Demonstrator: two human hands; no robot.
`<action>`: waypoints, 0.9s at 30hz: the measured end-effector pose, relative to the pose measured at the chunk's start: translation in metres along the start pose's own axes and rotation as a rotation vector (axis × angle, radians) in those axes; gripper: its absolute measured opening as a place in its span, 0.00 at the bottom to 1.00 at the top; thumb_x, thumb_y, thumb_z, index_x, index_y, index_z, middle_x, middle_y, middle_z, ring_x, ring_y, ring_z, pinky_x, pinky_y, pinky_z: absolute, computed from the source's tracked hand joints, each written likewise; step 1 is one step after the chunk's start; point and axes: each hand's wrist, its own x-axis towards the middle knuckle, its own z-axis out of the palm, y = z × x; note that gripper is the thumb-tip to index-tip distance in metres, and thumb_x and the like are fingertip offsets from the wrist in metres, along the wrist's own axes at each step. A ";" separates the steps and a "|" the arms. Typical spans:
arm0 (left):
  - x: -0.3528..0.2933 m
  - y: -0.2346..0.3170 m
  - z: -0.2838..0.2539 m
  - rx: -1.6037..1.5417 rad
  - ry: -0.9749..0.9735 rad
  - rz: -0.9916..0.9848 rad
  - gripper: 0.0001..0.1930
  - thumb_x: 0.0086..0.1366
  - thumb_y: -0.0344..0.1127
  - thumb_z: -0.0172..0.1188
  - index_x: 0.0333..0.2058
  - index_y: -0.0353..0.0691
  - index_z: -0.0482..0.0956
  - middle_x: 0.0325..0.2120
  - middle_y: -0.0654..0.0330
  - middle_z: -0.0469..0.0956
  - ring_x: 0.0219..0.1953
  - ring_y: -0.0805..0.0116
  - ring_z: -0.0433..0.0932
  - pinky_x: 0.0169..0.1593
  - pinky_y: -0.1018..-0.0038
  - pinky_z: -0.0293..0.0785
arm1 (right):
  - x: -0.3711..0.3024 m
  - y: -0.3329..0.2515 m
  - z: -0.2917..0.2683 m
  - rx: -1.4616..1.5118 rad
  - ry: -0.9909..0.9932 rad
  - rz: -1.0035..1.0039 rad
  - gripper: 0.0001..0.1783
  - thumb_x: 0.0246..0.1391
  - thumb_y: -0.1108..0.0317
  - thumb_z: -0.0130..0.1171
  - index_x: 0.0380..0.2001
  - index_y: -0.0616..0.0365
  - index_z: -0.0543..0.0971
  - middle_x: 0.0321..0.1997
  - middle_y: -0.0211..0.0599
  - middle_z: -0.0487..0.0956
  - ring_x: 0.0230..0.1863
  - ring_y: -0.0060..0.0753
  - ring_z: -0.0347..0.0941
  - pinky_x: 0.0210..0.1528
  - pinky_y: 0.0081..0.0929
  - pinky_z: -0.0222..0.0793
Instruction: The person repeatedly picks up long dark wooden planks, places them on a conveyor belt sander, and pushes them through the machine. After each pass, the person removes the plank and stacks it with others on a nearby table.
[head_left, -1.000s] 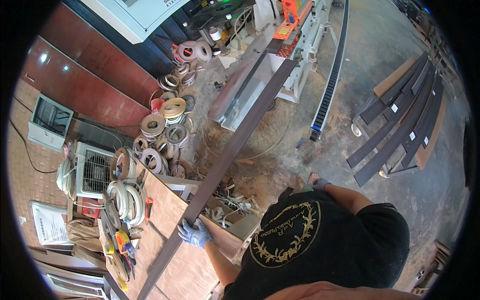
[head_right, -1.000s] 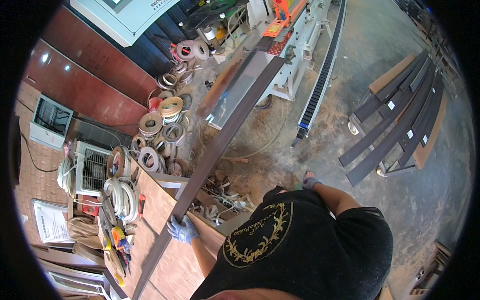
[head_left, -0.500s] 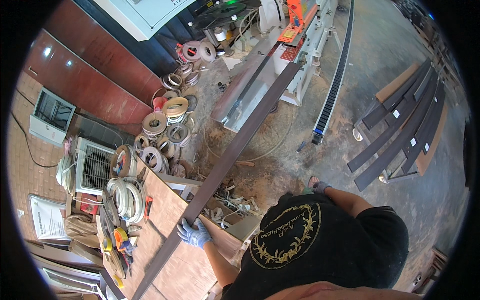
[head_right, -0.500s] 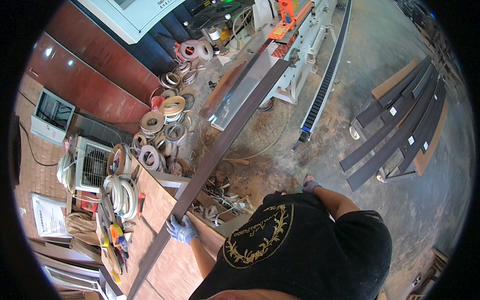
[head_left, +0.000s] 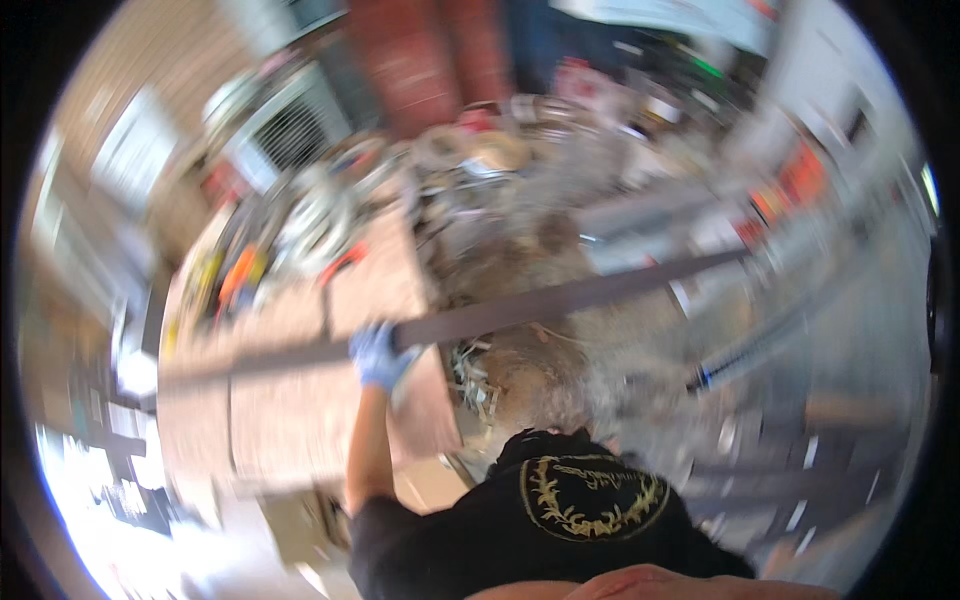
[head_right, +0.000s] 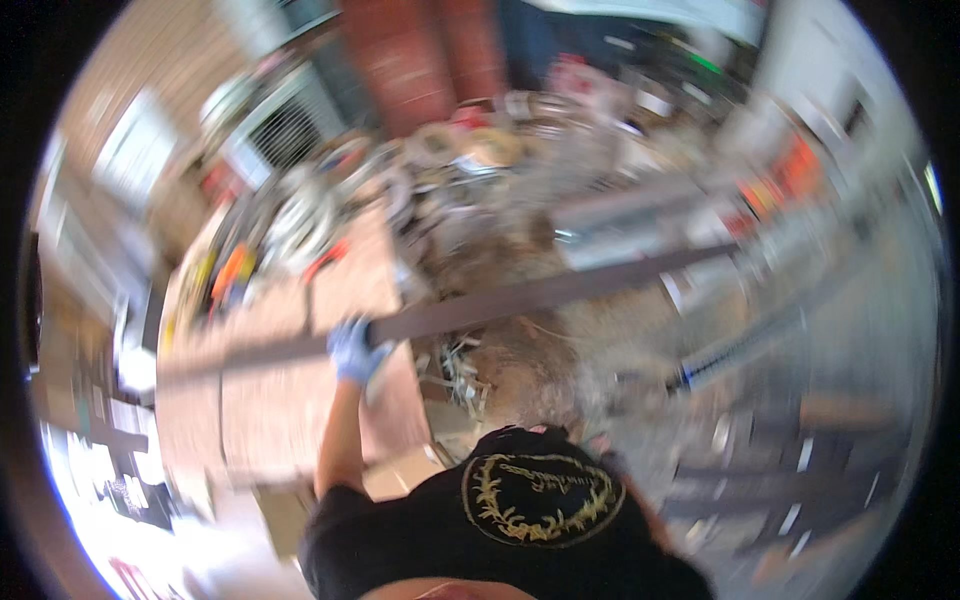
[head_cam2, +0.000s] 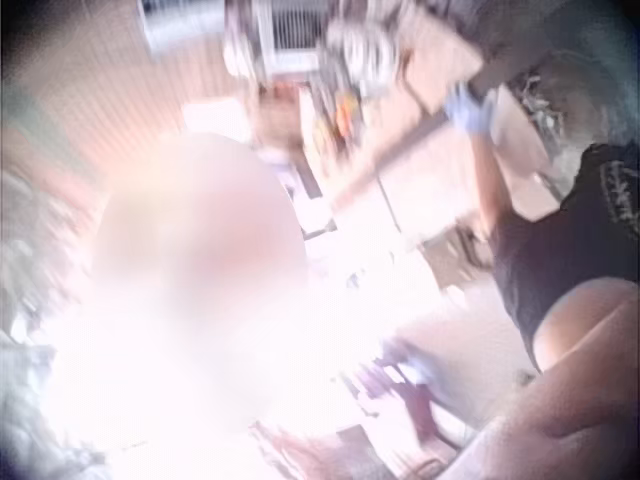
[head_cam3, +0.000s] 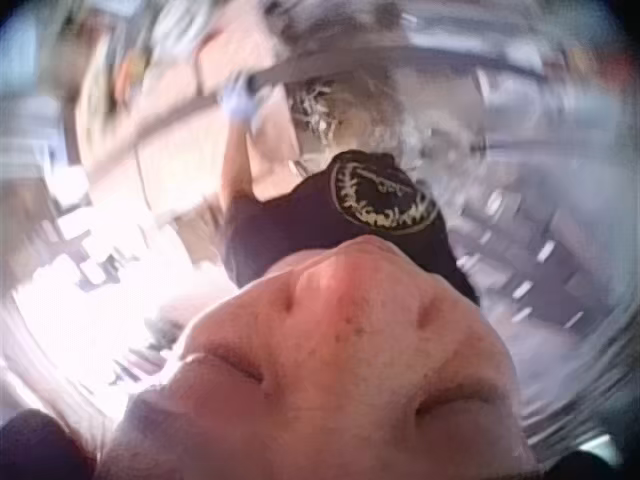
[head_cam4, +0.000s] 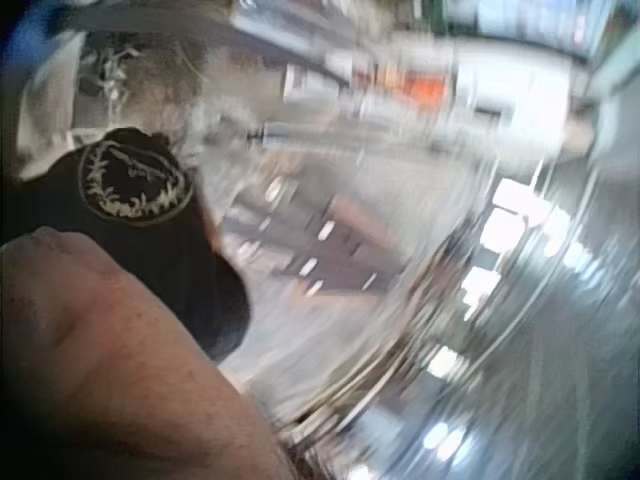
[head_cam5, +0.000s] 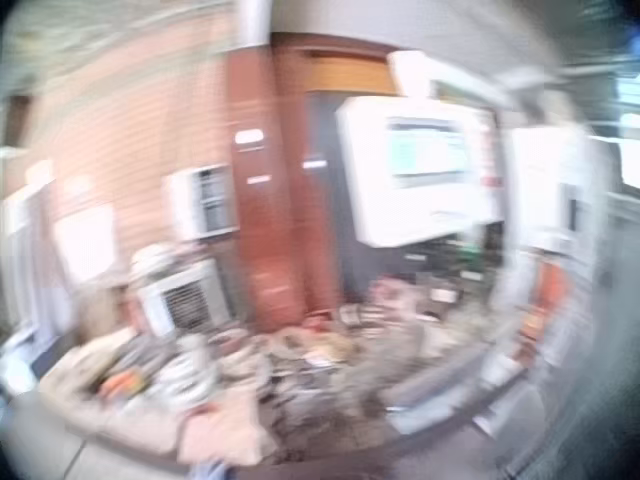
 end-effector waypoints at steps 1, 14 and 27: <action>0.006 0.001 0.005 -0.010 0.053 0.012 0.36 0.43 0.63 0.66 0.47 0.46 0.76 0.48 0.51 0.73 0.56 0.48 0.65 0.63 0.54 0.53 | -0.008 -0.010 -0.017 0.056 0.135 -0.035 0.25 0.55 0.53 0.51 0.46 0.63 0.78 0.42 0.52 0.80 0.44 0.44 0.77 0.51 0.36 0.70; 0.062 0.113 0.050 -0.166 -0.121 -0.114 0.41 0.39 0.67 0.65 0.51 0.51 0.75 0.49 0.56 0.72 0.58 0.57 0.64 0.63 0.56 0.48 | 0.027 -0.130 -0.136 0.037 0.725 -0.380 0.26 0.56 0.53 0.53 0.50 0.62 0.74 0.47 0.52 0.77 0.48 0.45 0.74 0.53 0.36 0.68; 0.084 0.180 0.074 -0.224 -0.212 -0.083 0.41 0.43 0.64 0.65 0.55 0.52 0.71 0.51 0.57 0.70 0.59 0.55 0.62 0.66 0.54 0.43 | 0.057 -0.162 -0.160 0.051 0.771 -0.377 0.29 0.56 0.53 0.54 0.54 0.62 0.70 0.51 0.52 0.75 0.52 0.46 0.72 0.55 0.36 0.67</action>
